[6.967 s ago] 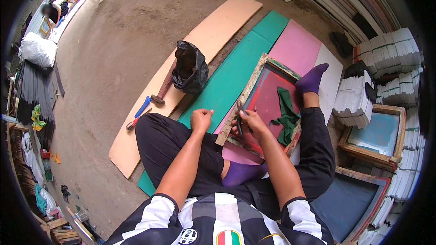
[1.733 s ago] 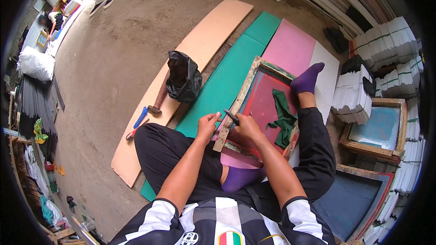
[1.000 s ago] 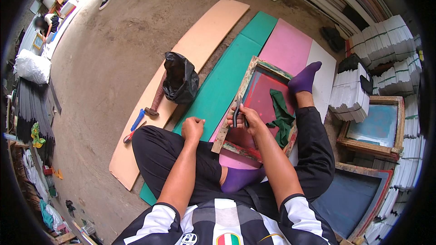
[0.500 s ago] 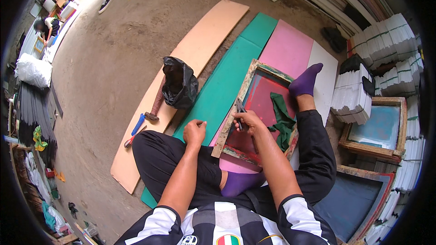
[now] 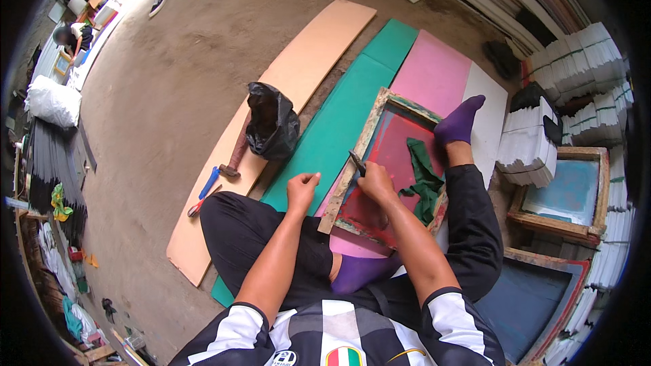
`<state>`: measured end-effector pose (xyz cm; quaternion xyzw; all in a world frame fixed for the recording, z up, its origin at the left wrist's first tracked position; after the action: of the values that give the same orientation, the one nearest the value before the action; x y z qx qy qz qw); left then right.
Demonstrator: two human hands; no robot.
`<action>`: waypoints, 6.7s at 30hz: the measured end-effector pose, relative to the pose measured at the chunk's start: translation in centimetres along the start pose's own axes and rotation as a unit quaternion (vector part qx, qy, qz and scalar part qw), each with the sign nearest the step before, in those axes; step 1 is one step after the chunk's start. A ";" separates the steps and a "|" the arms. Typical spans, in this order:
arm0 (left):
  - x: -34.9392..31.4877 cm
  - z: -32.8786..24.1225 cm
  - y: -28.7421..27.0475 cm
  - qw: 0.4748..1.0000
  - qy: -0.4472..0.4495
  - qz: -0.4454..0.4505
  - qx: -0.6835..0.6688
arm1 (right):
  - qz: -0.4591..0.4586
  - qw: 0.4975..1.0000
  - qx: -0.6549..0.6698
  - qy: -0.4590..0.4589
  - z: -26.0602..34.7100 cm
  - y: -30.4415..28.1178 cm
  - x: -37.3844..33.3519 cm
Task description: The person sits on the floor and uses a small metal tool to scrape residue off the edge of a wooden frame. They repeatedly scrape along the frame's edge, occasionally pausing to wipe the tool on a green cloth.
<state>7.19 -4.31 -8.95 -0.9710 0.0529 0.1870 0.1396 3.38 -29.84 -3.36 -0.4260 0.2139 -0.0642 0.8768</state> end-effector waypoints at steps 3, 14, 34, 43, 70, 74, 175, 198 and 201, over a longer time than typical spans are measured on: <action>-1.0 -1.0 1.8 0.983 -0.103 0.093 -0.123 | 0.067 0.993 -0.047 -0.080 2.6 1.3 -2.5; -1.0 1.6 -0.6 0.967 -0.195 0.090 -0.140 | 0.234 0.958 0.020 -0.162 6.3 6.3 -5.3; -1.6 -2.0 -3.0 0.931 -0.065 -0.045 0.355 | 0.157 0.699 0.676 0.174 -2.1 6.4 0.7; -1.4 -2.4 -2.4 0.944 -0.031 -0.058 0.323 | 0.120 0.767 0.591 0.219 -3.8 5.7 1.1; -1.9 0.1 0.7 0.942 -0.188 0.148 -0.235 | 0.123 0.979 -0.041 -0.160 7.4 2.8 -7.3; -1.9 0.6 0.8 0.948 -0.182 0.134 -0.225 | 0.149 0.971 -0.026 -0.186 7.3 3.6 -7.1; -3.0 -3.4 3.9 0.964 0.047 0.099 0.243 | 0.135 0.750 0.593 0.261 -3.6 4.5 2.9; -0.9 -0.1 5.5 0.922 -0.192 0.234 -0.243 | 0.112 0.983 -0.023 -0.145 4.8 1.5 -3.9; -1.6 0.3 4.4 0.910 -0.219 0.249 -0.250 | 0.149 0.975 -0.028 -0.164 5.4 2.1 -5.3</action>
<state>4.91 -8.36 -9.71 -0.8642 0.2128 0.4304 -0.1507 0.84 -23.09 -0.30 -0.4187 0.1301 0.1433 0.8873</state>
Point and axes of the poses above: each hand's wrist, its own x-axis towards the middle knuckle, its own y-axis out of the palm, z = x × y, the point moved 10 cm from there along x, towards the middle knuckle, and after that the axes turned 3 degrees about -y, right-handed, at the moved point
